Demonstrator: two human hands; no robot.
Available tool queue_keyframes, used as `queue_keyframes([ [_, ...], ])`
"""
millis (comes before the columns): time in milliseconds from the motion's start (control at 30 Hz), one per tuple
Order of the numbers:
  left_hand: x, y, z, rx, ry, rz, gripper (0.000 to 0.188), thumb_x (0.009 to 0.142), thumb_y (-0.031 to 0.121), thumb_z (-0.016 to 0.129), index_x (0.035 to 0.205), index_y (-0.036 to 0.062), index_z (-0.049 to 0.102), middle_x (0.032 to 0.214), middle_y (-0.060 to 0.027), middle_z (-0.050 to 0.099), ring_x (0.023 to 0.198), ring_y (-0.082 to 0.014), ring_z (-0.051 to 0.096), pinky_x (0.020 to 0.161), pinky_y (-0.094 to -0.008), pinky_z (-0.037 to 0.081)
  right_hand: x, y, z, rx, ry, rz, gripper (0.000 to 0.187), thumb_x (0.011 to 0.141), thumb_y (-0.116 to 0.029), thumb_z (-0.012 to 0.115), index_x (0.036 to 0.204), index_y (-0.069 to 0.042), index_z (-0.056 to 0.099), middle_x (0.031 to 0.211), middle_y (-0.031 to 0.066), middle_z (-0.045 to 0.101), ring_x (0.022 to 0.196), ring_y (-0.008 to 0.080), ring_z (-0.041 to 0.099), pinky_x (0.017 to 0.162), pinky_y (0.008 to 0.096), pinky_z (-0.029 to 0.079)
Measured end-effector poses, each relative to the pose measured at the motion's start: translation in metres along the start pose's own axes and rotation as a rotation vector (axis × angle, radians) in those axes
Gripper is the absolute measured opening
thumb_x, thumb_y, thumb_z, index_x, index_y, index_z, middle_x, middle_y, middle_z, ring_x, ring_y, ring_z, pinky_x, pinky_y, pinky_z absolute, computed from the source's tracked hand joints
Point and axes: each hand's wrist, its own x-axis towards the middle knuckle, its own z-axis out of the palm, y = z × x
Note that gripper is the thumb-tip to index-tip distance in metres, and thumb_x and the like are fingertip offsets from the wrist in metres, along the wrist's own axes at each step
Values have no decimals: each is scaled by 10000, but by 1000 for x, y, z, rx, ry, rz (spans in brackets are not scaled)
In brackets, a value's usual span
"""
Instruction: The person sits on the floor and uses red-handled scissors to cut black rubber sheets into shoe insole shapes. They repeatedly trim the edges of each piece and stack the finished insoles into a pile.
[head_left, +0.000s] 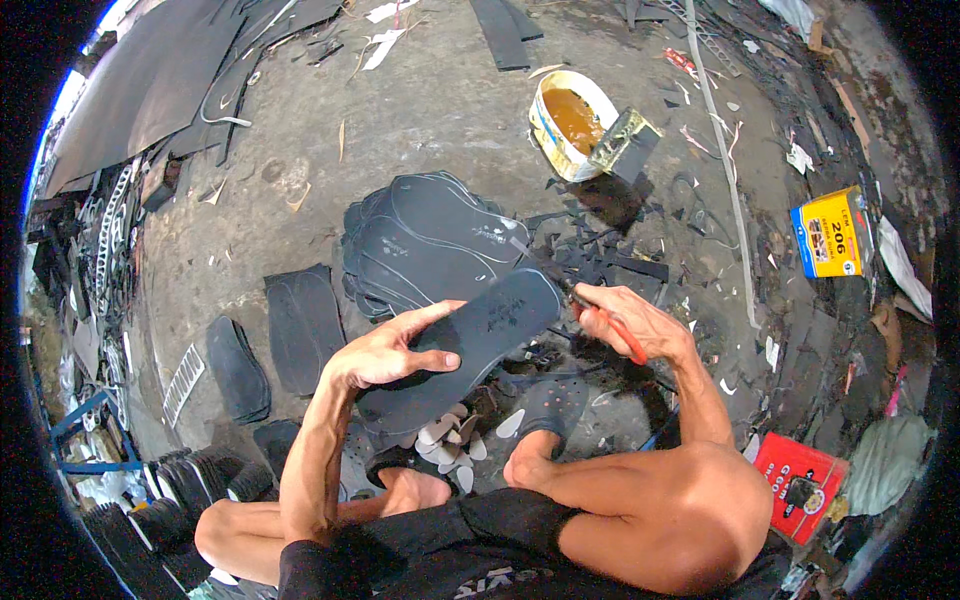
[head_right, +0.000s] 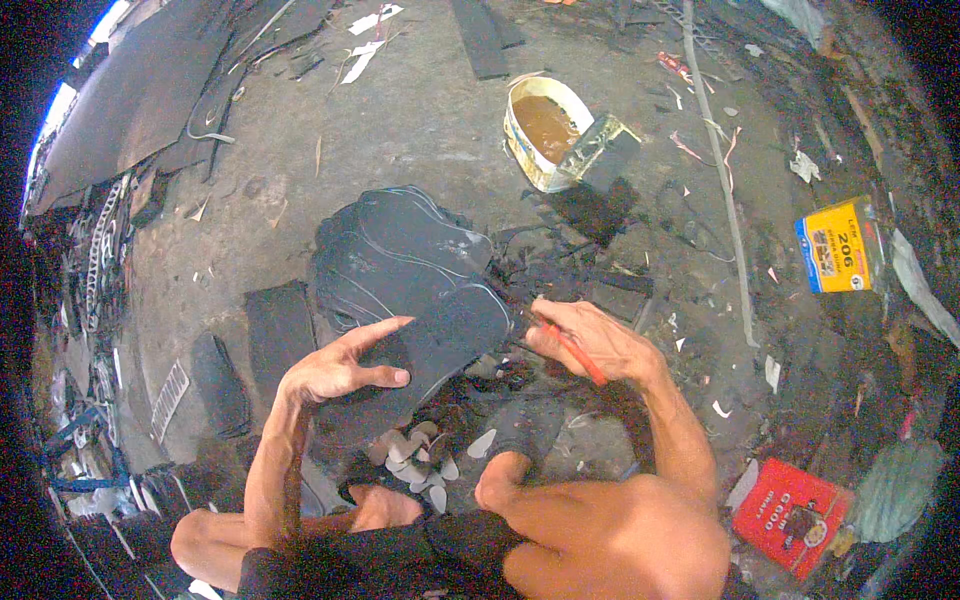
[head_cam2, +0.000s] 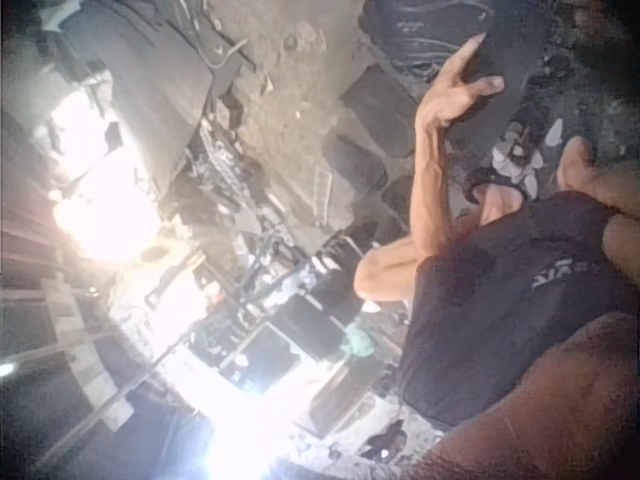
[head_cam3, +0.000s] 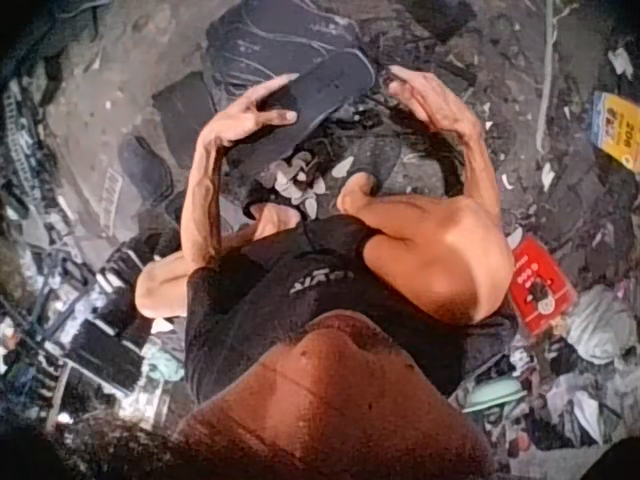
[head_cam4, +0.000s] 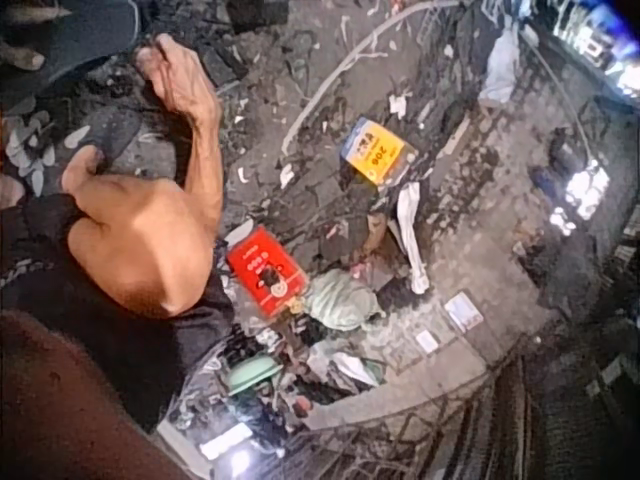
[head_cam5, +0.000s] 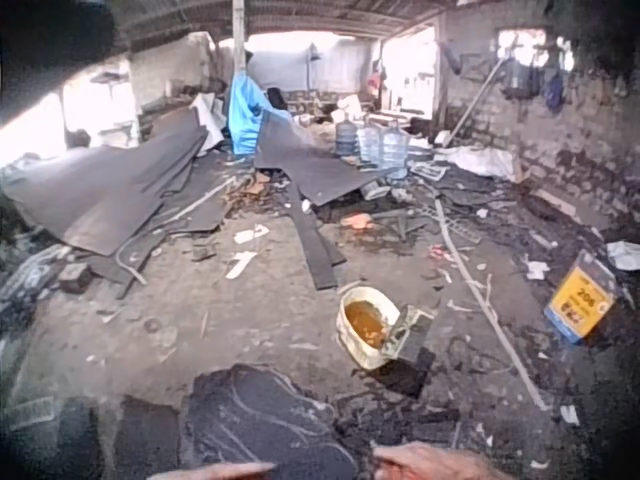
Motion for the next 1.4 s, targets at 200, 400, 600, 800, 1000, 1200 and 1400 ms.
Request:
queue_keyframes([
  [200, 6, 4, 0, 231, -94, 42, 743, 904, 323, 771, 1530, 90, 445, 1520, -135, 512, 1383, -265, 480, 1152, -394, 380, 4, -10, -32, -243, -312, -12, 508, 1024, -534, 519, 966, -32, 576, 813, 217, 596, 790, 442, 601, 706, 502, 460],
  [400, 12, -3, -2, 315, -132, 95, 700, 905, 277, 752, 1515, 84, 469, 1490, -171, 537, 1370, -281, 503, 1142, -374, 393, 5, -10, -32, -231, -315, 133, 520, 1015, -467, 586, 741, -26, 574, 674, 207, 564, 665, 411, 579, 647, 488, 448],
  [600, 15, 0, 4, -364, 500, 167, 740, 828, 171, 842, 1425, -49, 465, 1354, -177, 615, 1261, -295, 588, 1113, -401, 439, -18, 48, -3, -53, 249, 120, 365, 1041, -313, 569, 949, 39, 590, 684, 215, 572, 607, 381, 576, 583, 446, 448],
  [800, 62, -10, 45, -953, 816, 491, 386, 845, 57, 822, 1184, -12, 651, 1131, -96, 702, 1033, -190, 665, 946, -369, 528, -3, -5, 60, 224, 246, 98, 369, 1056, -331, 540, 973, 27, 514, 691, 230, 552, 645, 396, 596, 634, 462, 469],
  [1000, 54, -7, 68, -559, 950, 398, 472, 847, 140, 847, 1202, -34, 590, 1143, -119, 687, 1013, -197, 666, 920, -350, 549, 18, -21, 65, 180, 223, 95, 424, 1047, -398, 555, 958, 12, 492, 767, 239, 585, 736, 460, 606, 668, 483, 471],
  [1200, 50, -6, 69, -549, 867, 353, 684, 822, 252, 886, 1252, -44, 443, 1230, -167, 624, 1094, -227, 630, 970, -368, 535, 14, -27, 55, 4, 167, 109, 445, 1057, -415, 523, 978, 23, 510, 787, 271, 584, 789, 498, 594, 697, 511, 468],
  [1400, 47, -7, 66, -487, 842, 322, 706, 822, 284, 886, 1263, -43, 441, 1237, -160, 621, 1124, -236, 618, 998, -382, 517, 14, -17, 67, 135, 143, 119, 481, 1063, -446, 488, 1003, 30, 525, 806, 284, 591, 816, 499, 607, 715, 519, 468],
])
